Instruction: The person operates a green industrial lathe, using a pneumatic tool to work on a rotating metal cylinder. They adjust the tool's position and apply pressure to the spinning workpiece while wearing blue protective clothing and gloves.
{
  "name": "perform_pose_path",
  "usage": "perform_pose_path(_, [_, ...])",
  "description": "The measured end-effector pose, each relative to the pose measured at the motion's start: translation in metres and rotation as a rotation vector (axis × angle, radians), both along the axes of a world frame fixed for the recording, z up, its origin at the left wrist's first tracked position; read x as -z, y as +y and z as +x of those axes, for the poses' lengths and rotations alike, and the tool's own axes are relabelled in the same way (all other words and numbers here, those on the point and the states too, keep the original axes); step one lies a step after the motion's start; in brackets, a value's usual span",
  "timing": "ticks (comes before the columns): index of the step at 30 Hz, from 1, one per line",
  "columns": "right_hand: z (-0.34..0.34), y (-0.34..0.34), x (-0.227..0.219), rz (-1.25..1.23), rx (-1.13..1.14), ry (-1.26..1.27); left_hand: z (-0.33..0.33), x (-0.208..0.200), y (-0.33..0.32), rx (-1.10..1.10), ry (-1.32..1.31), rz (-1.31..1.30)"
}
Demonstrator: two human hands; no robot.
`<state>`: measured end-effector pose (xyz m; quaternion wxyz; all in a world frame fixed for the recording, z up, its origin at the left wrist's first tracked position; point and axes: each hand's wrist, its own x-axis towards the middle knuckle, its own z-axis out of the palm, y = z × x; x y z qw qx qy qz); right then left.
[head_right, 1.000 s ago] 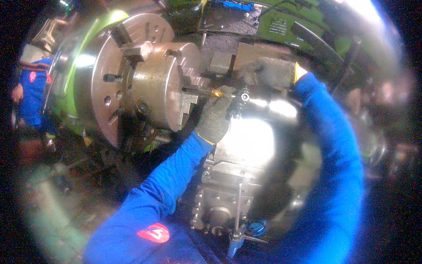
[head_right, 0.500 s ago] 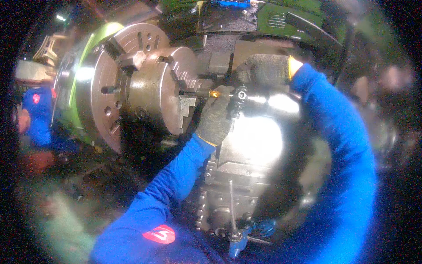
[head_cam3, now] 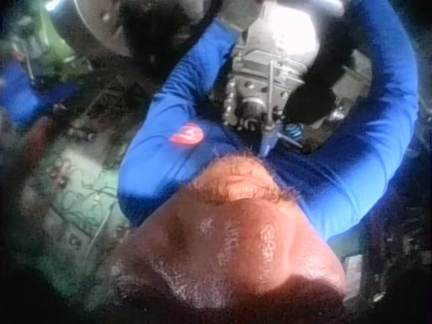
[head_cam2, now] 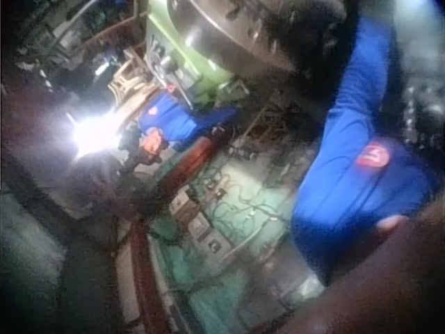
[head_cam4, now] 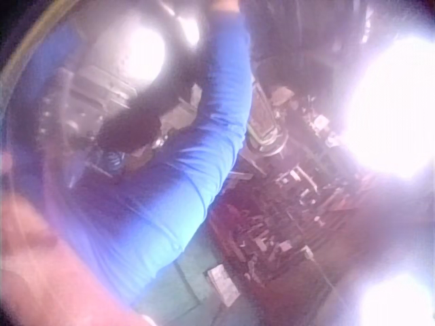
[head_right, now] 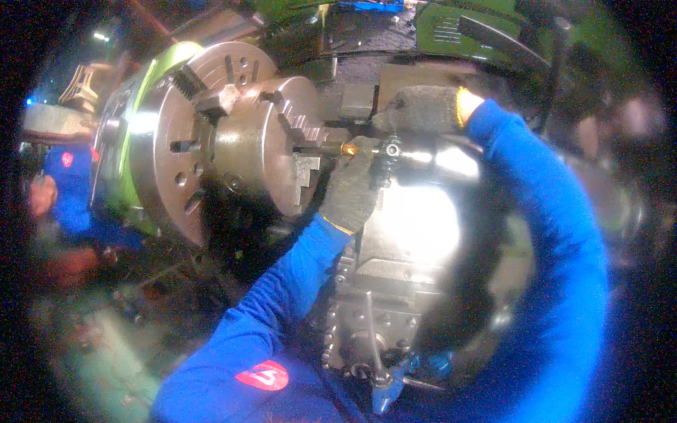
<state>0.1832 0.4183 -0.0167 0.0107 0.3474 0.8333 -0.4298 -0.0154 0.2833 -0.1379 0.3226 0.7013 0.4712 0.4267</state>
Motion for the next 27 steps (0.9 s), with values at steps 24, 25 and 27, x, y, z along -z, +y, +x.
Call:
perform_pose_path(24, [0.018, 0.023, 0.013, -0.085, -0.021, -0.009, 0.004, -0.013, -0.003, 0.003, -0.2, -0.198])
perform_pose_path(25, [0.013, 0.02, 0.007, -0.081, -0.002, -0.034, 0.003, 0.001, -0.002, -0.019, -0.253, -0.257])
perform_pose_path(27, [0.002, 0.01, -0.011, -0.075, 0.04, -0.084, 0.0, 0.008, -0.002, -0.039, -0.148, -0.204])
